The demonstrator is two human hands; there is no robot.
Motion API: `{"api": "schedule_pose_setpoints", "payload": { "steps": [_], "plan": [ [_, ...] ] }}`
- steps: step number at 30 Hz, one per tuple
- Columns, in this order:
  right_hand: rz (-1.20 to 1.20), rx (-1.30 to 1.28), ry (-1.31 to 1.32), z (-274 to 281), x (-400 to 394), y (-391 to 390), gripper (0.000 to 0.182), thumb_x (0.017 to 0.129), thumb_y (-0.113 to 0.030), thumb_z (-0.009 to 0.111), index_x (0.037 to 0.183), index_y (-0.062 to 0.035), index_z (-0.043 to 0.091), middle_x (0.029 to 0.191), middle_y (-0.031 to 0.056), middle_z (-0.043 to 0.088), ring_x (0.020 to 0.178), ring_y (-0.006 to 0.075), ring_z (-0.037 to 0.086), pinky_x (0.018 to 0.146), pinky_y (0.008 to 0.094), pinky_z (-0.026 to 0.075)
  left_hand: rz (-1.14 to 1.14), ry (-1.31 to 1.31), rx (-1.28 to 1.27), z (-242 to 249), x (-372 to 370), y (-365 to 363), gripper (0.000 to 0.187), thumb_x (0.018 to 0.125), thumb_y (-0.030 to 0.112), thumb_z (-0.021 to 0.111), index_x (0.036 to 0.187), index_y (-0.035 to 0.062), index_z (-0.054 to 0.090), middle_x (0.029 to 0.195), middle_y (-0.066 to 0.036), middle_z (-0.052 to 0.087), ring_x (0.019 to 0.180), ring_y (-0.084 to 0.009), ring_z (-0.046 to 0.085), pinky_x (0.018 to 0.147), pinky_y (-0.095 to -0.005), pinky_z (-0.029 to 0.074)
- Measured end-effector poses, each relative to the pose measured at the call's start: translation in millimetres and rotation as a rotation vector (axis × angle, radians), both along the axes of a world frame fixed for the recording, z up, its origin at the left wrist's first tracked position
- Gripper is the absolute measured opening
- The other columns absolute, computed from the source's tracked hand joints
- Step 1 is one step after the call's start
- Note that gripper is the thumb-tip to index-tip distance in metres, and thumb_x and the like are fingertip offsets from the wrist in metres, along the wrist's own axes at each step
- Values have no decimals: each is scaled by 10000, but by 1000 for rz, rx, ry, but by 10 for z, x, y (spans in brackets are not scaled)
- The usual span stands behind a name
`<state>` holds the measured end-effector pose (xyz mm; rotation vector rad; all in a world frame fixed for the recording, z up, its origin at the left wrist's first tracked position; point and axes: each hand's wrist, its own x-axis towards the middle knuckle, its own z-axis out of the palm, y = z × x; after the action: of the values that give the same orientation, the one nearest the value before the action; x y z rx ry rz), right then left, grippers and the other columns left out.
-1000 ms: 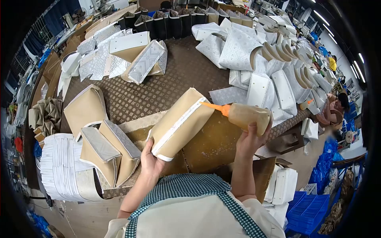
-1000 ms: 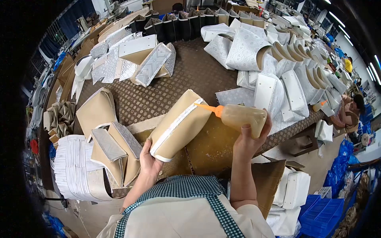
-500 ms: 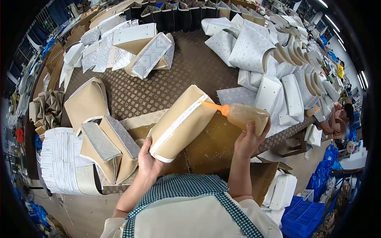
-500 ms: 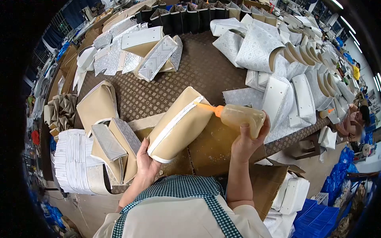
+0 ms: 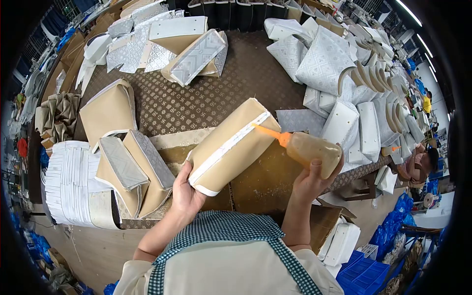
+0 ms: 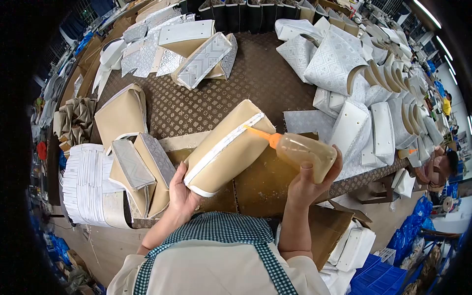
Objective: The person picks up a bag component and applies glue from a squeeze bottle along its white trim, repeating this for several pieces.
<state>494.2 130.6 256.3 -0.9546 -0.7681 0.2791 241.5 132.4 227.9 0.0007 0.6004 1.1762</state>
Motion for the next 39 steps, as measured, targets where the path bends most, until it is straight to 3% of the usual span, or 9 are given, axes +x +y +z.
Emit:
{"api": "schedule_pose_setpoints", "payload": {
  "steps": [8, 12, 15, 19, 22, 26, 34, 39],
  "plan": [
    [167, -20, -75, -3, -222, -101, 777, 745, -346, 736, 1306, -21, 307, 1168, 163, 478, 1088, 282, 504, 937, 421, 450, 44, -27, -26, 105, 70, 24, 458, 972, 308, 374, 1306, -6, 384, 1314, -179, 462, 1207, -308, 464, 1016, -452, 385],
    [-9, -8, -7, 10, -101, -26, 739, 769, -316, 710, 1322, -56, 294, 1177, 152, 464, 1091, 287, 498, 932, 422, 451, 45, -38, 8, 114, 73, 21, 458, 971, 330, 390, 1267, -18, 416, 1292, -188, 480, 1177, -311, 488, 1000, -472, 397],
    [24, -12, 8, -62, -55, -25, 763, 756, -315, 722, 1326, -58, 285, 1190, 151, 452, 1100, 287, 488, 943, 425, 445, 38, -18, 20, 142, 97, 37, 460, 974, 329, 376, 1282, -12, 399, 1304, -184, 468, 1190, -310, 476, 1011, -466, 387],
    [238, -44, -17, -31, -318, -128, 775, 755, -363, 725, 1317, -53, 289, 1179, 149, 453, 1103, 280, 477, 966, 476, 433, 31, -50, 17, 96, 110, 64, 467, 979, 328, 357, 1318, 6, 367, 1328, -173, 446, 1220, -304, 451, 1027, -452, 373],
    [209, -53, -60, -32, -340, -151, 791, 755, -395, 720, 1317, -51, 282, 1177, 152, 456, 1102, 280, 476, 963, 495, 433, 28, -41, 37, 124, 112, 72, 470, 980, 337, 352, 1318, 10, 367, 1328, -167, 448, 1220, -300, 451, 1028, -450, 374],
    [42, -34, -77, -15, -205, -86, 791, 774, -405, 701, 1325, -49, 259, 1178, 159, 453, 1073, 283, 494, 955, 468, 443, 28, -26, 60, 163, 129, 70, 473, 980, 345, 350, 1316, 13, 369, 1324, -164, 452, 1216, -295, 457, 1028, -445, 376],
    [288, -55, -128, -30, -431, -213, 811, 764, -430, 707, 1319, -61, 245, 1151, 148, 461, 1056, 275, 499, 938, 461, 459, 48, -30, 36, 184, 163, 101, 470, 977, 343, 366, 1292, -5, 392, 1307, -182, 464, 1192, -307, 477, 1016, -447, 388],
    [133, -44, -162, 32, -374, -170, 806, 780, -414, 693, 1327, -61, 219, 1164, 150, 443, 1043, 298, 514, 934, 457, 467, 86, -65, 35, 122, 169, 106, 469, 975, 333, 376, 1282, -21, 399, 1303, -195, 465, 1192, -317, 475, 1020, -455, 381]
  ]
}}
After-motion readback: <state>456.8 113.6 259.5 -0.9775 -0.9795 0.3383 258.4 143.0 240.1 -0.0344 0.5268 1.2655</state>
